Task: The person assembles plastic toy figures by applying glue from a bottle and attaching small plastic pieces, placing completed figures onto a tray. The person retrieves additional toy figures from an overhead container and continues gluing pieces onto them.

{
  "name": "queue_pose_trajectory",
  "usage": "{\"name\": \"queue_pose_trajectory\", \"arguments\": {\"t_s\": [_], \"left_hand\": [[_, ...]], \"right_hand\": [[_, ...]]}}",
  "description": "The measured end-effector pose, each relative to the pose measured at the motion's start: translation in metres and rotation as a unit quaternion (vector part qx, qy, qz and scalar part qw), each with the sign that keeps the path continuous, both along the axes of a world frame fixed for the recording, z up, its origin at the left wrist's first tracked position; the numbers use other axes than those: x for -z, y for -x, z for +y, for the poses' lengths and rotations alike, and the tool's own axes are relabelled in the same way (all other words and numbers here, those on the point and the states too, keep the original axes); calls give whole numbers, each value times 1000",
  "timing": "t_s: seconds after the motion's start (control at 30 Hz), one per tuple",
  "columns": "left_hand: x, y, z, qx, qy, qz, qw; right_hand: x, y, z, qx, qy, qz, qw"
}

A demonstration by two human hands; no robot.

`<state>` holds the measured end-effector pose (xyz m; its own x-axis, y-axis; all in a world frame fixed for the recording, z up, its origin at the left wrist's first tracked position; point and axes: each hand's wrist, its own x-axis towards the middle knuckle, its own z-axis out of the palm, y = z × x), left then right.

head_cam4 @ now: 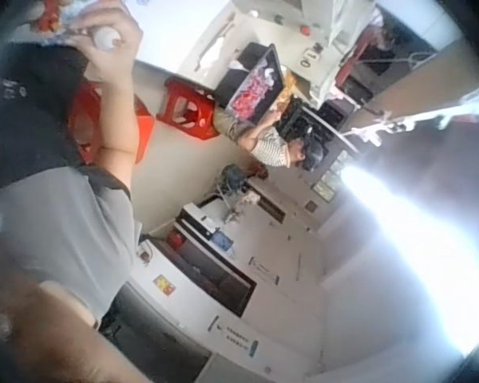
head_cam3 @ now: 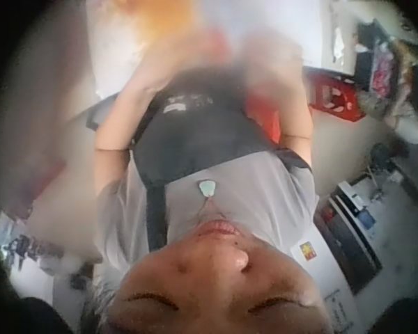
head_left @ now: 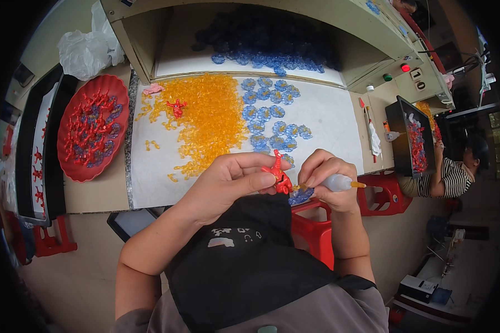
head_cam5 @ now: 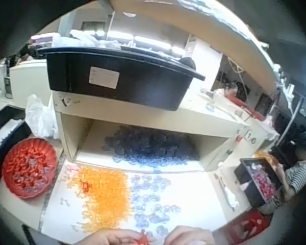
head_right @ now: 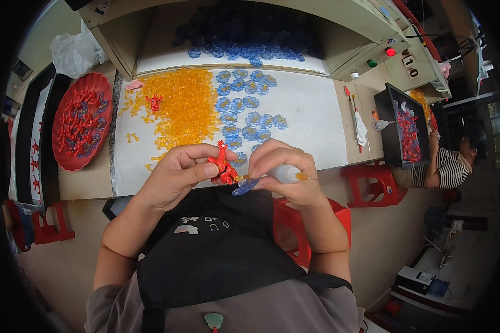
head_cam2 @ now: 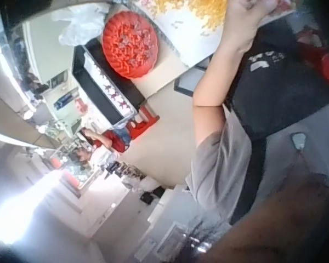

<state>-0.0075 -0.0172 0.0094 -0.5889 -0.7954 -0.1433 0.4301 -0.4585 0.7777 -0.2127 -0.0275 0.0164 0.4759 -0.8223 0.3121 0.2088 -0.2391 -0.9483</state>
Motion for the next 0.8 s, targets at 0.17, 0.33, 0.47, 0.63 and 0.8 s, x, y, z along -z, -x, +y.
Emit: {"name": "queue_pose_trajectory", "arguments": {"t_s": [0.17,0.33,0.47,0.63,0.8], "left_hand": [[-2,0,-6,30,0,-11,999],[-6,-1,-9,60,-29,-20,998],[-6,0,-10,68,-41,-19,997],[-8,-2,-10,63,-44,-14,997],[-9,-2,-9,48,-29,-11,998]], "right_hand": [[-5,5,-3,-4,41,49,998],[-9,7,-5,-14,63,80,995],[-13,7,-6,-16,87,105,991],[-18,5,-6,-9,107,117,987],[-23,1,-1,30,118,146,982]]}}
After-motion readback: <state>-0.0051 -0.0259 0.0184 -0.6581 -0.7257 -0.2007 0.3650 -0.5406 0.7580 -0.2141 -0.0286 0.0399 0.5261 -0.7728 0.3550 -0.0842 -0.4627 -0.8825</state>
